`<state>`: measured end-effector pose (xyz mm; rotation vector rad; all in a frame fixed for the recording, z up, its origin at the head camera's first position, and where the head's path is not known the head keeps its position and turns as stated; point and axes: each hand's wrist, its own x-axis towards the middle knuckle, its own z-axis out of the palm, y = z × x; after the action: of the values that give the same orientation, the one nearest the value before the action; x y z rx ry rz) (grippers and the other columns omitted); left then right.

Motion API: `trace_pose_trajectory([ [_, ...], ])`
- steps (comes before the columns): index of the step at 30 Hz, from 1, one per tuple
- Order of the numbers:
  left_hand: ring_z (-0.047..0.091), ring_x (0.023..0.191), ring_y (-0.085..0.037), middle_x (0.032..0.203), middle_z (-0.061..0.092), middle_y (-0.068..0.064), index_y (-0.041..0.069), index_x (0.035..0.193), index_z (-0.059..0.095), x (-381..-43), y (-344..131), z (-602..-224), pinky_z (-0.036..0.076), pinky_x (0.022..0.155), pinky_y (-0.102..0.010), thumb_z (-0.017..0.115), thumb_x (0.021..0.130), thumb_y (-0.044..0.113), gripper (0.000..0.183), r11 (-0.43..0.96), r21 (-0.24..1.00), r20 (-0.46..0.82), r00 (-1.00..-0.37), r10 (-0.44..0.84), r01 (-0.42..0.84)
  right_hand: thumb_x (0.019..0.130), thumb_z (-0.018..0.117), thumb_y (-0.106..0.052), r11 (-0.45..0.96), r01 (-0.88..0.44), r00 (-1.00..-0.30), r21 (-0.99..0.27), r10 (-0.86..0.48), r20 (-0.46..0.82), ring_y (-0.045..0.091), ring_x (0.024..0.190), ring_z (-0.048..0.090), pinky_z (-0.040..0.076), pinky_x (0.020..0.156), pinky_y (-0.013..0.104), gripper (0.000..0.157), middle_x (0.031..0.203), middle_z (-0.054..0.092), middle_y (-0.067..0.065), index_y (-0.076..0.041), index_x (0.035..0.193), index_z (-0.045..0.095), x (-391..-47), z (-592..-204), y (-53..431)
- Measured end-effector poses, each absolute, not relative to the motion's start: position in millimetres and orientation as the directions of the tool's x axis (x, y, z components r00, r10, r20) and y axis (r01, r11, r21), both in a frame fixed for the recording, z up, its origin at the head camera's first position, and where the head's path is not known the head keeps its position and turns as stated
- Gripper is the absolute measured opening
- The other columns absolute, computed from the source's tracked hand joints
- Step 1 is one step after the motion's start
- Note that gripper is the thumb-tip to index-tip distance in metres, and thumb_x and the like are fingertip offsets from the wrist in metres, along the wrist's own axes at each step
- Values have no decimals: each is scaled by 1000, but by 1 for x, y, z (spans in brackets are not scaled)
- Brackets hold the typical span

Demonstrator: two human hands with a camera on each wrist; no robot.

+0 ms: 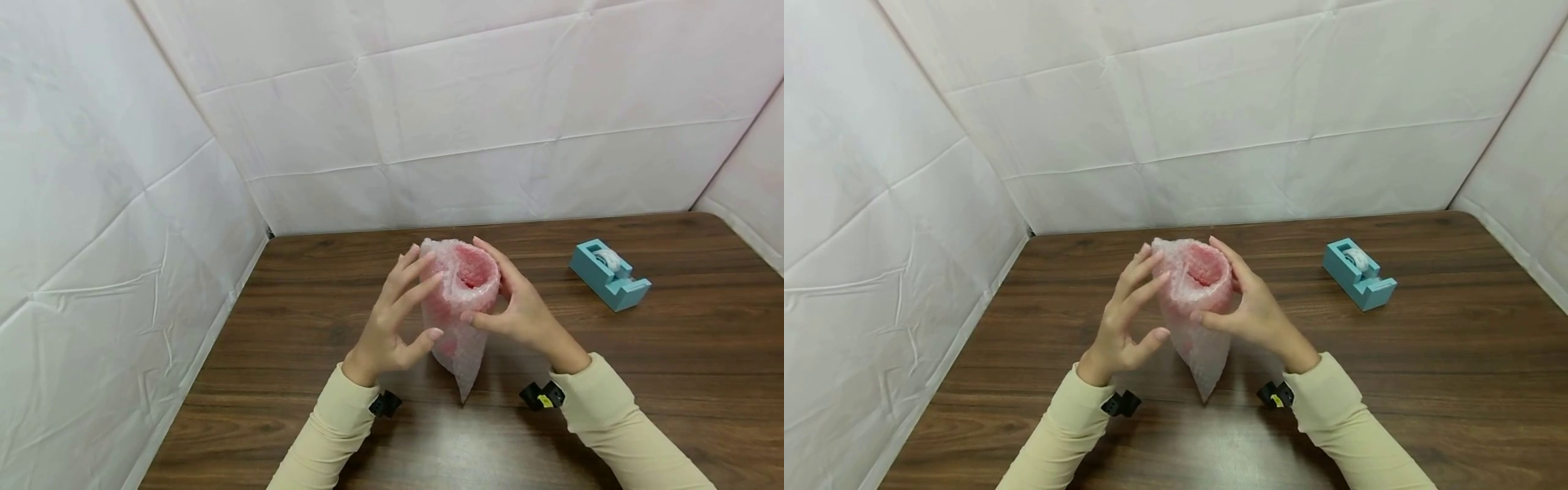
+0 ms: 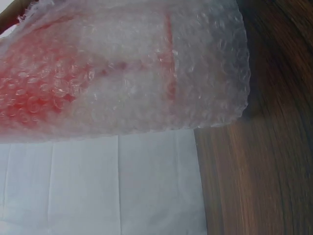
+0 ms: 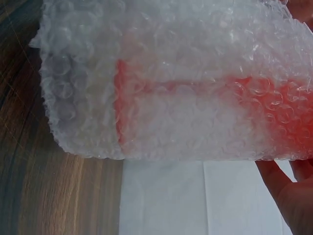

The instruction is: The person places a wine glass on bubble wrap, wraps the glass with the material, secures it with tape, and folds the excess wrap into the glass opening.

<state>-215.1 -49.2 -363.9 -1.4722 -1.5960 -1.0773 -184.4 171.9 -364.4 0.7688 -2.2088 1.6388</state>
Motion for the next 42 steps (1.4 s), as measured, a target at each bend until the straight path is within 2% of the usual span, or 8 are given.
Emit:
trace_pose_trajectory([
  [4, 22, 145, -39, 150, 38, -14, 9, 137, 49, -214, -49, -366, 16, 113, -64, 52, 94, 38, 52, 21, 113, 892, -111, 438, 993, 72, 80, 1, 237, -553, -827, -799, -273, 492, 4, 115, 53, 51, 87, 18, 99, 143, 44, 14, -17, 152, 25, -183, -366, 170],
  [8, 32, 141, -38, 146, 40, -18, 7, 134, 50, -214, -49, -367, 17, 115, -61, 50, 94, 40, 52, 41, 85, 890, -95, 447, 995, 72, 81, -1, 248, -548, -829, -799, -283, 481, 4, 116, 53, 51, 87, 18, 99, 143, 44, 12, -18, 153, 25, -182, -366, 168],
  [14, 47, 129, -32, 136, 45, -22, 3, 126, 53, -213, -48, -365, 23, 114, -57, 49, 94, 41, 50, 73, 40, 883, -69, 464, 997, 72, 80, 0, 236, -546, -828, -804, -301, 474, 5, 114, 55, 52, 86, 20, 99, 142, 45, 13, -18, 153, 25, -182, -364, 167],
  [19, 51, 123, -29, 126, 56, -17, 3, 123, 56, -214, -48, -364, 27, 114, -52, 48, 93, 41, 49, 75, -6, 871, -32, 491, 997, 72, 81, 0, 246, -558, -820, -793, -308, 482, 3, 115, 54, 51, 86, 18, 99, 142, 46, 13, -17, 152, 26, -182, -364, 167],
  [25, 57, 111, -25, 111, 65, -10, 5, 113, 62, -214, -48, -366, 34, 110, -50, 46, 94, 44, 46, 114, -36, 869, -26, 494, 993, 68, 83, 2, 248, -607, -788, -755, -312, 531, 4, 116, 53, 51, 87, 18, 100, 140, 48, 16, -14, 151, 29, -183, -365, 165],
  [32, 58, 91, -19, 90, 65, -5, 7, 98, 62, -213, -47, -366, 42, 104, -47, 45, 94, 47, 44, 151, -61, 874, -20, 486, 987, 67, 84, 2, 260, -619, -781, -742, -312, 542, 13, 115, 55, 50, 89, 18, 100, 138, 50, 13, -16, 150, 32, -181, -365, 162],
  [37, 59, 84, -18, 82, 65, -4, 9, 88, 61, -212, -47, -365, 45, 98, -43, 43, 94, 48, 44, 196, -95, 873, -13, 488, 976, 66, 84, 3, 248, -628, -771, -738, -327, 546, 19, 114, 55, 50, 90, 18, 100, 138, 49, 14, -15, 150, 32, -179, -365, 159],
  [42, 59, 80, -17, 75, 65, -2, 9, 81, 61, -212, -48, -365, 44, 91, -41, 40, 95, 50, 48, 235, -112, 867, -21, 499, 965, 67, 82, 4, 241, -634, -763, -735, -348, 544, 19, 112, 56, 50, 89, 19, 101, 136, 50, 15, -15, 151, 30, -179, -368, 158],
])
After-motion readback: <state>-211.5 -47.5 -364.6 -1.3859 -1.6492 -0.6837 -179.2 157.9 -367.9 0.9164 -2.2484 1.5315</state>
